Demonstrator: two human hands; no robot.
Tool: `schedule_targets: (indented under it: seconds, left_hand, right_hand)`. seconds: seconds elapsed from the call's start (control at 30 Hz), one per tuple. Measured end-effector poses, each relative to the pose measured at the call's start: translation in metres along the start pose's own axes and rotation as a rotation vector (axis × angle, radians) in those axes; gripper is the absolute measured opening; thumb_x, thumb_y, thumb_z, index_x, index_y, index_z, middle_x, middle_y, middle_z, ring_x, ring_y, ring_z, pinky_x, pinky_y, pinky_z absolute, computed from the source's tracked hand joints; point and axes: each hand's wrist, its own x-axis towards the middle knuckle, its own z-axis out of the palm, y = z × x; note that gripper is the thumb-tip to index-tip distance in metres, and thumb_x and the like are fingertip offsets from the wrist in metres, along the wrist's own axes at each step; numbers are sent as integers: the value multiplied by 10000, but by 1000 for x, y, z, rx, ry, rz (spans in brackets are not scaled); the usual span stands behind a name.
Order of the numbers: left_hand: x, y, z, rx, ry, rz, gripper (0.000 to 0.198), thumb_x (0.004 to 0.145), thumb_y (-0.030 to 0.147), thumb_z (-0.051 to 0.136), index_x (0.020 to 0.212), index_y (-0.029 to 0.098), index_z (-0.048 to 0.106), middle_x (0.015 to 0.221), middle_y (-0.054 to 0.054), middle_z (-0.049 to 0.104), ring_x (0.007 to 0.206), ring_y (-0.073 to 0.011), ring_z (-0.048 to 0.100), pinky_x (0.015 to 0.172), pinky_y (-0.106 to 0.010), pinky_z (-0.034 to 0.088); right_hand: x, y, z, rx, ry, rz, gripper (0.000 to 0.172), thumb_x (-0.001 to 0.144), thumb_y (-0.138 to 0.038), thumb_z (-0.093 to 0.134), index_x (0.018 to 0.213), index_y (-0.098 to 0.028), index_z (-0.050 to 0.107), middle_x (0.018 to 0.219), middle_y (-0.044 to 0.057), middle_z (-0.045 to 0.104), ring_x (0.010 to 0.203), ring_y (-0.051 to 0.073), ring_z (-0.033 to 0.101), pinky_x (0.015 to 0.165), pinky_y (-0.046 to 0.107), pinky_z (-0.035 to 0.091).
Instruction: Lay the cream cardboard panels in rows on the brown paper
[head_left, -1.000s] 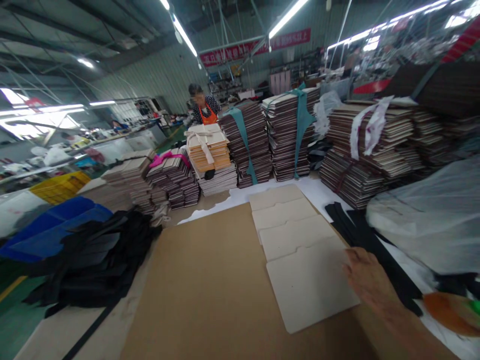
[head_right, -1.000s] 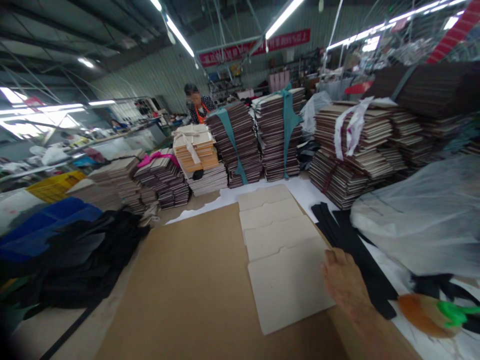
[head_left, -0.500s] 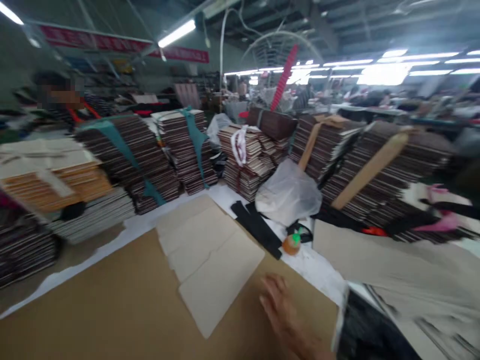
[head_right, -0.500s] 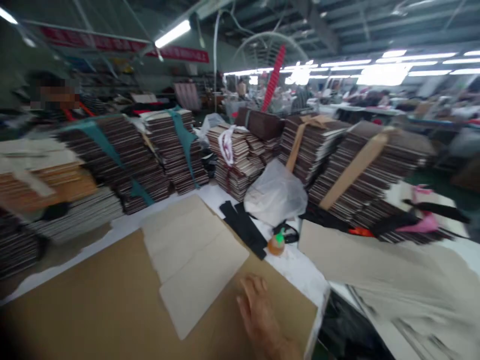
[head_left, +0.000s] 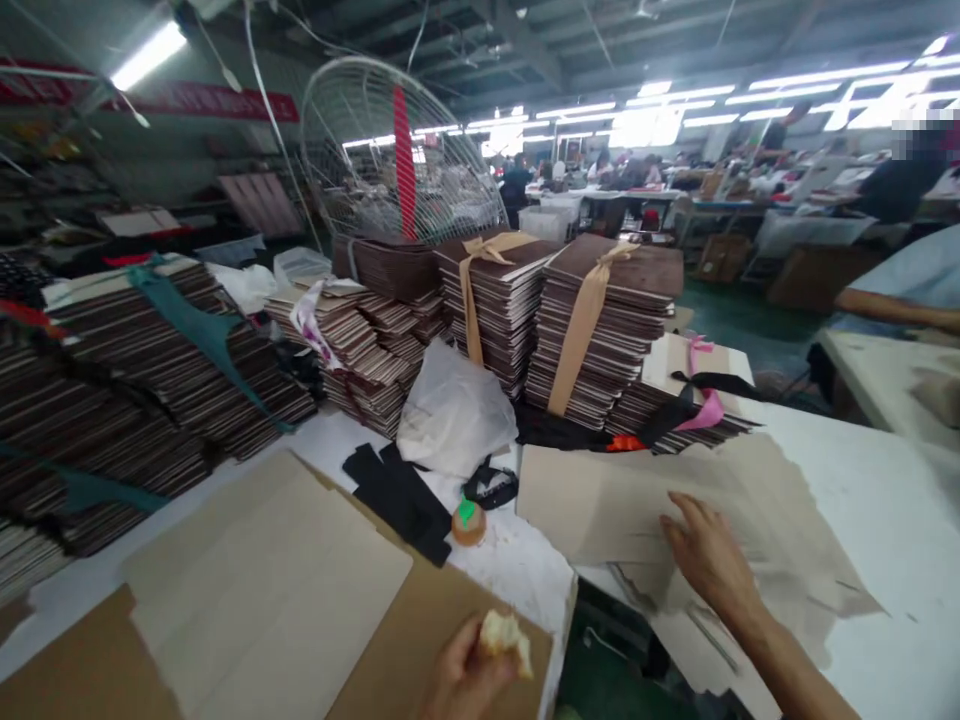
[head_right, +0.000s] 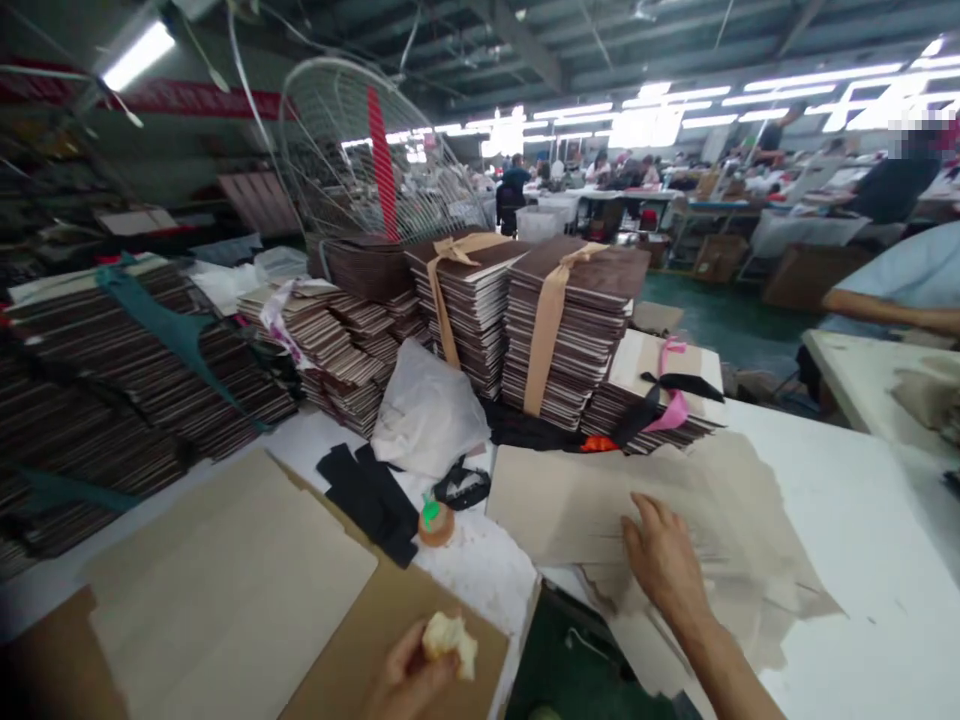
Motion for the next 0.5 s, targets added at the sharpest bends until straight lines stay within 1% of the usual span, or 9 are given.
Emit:
schedule_targets:
  seconds: [0.03, 0.07, 0.13, 0.17, 0.23, 0.3, 0.37, 0.43, 0.5]
  left_hand:
    - [25, 4, 14, 20, -73, 21, 668, 548, 531, 857, 1080, 163, 689, 915, -51, 714, 922, -259, 657, 850, -322, 521]
    - [49, 8, 27, 61, -118, 48, 674, 580, 519, 838, 1126, 159, 673, 969, -59, 709, 957, -262, 651, 868, -324, 513]
    - [90, 14, 49, 109, -91, 112, 639, 601, 467, 825, 1139, 159, 668, 1152, -85, 665, 1083, -273, 616, 949, -326, 481]
    - [107, 15, 59, 129, -68, 131, 603, 600, 450, 824, 1109, 160, 680, 1234, -95, 627, 1141, -280, 589, 982, -328, 463]
    - [130, 13, 74, 150, -46, 135, 544, 586, 439, 825, 1038, 162, 704, 1339, -107, 559, 1218, -301, 541, 1007, -343, 451]
    - [141, 7, 85, 156, -58, 114, 477, 591, 434, 815, 974, 165, 718, 1400, -115, 505, 1267, -321, 500, 1005, -368, 455]
    - [143, 0, 93, 208, -37, 120, 401, 609, 416, 796, 913, 164, 723, 1459, -126, 437, 1317, -340, 445, 1030, -402, 433]
    - [143, -4, 97, 334, 26, 154, 325, 625, 398, 778, 838, 159, 724, 1497, -142, 377, 1352, -353, 391, 1088, -433, 366]
    - [142, -3, 101, 477, 94, 183, 273, 633, 381, 769, 791, 163, 726, 1493, -147, 372, 1358, -355, 368, 1133, -449, 292]
  right_hand:
    - [15, 6, 5, -45, -18, -34, 494, 951, -359, 339, 1253, -45, 573, 1244, 193, 590, 1117, 340, 531, 995, 504, 446]
    - [29, 10, 9, -78, -37, -68, 492, 954, -344, 340, 1253, -32, 576, 1247, 201, 588, 1120, 342, 525, 995, 497, 444]
    - [54, 13, 17, -128, -75, -130, 483, 955, -330, 362, 1253, -20, 581, 1267, 215, 575, 1141, 349, 505, 1004, 487, 432]
    - [66, 13, 19, -142, -96, -155, 474, 951, -323, 383, 1258, -20, 580, 1287, 218, 562, 1160, 351, 493, 1018, 481, 420]
    - [90, 7, 22, -136, -187, -200, 462, 942, -294, 422, 1300, -34, 553, 1351, 202, 523, 1218, 331, 460, 1061, 445, 385]
    - [113, -3, 25, -113, -357, -233, 471, 942, -284, 451, 1363, -81, 510, 1402, 158, 495, 1282, 289, 425, 1095, 400, 350]
    - [131, -14, 29, -112, -514, -226, 523, 920, -327, 525, 1403, -133, 481, 1418, 134, 489, 1316, 289, 404, 1091, 425, 346]
    - [140, -21, 37, -134, -589, -175, 654, 823, -387, 667, 1402, -144, 487, 1413, 157, 493, 1315, 352, 400, 1069, 512, 341]
    - [142, -25, 44, -153, -621, -122, 772, 711, -411, 768, 1380, -123, 510, 1393, 193, 502, 1296, 411, 403, 1049, 579, 323]
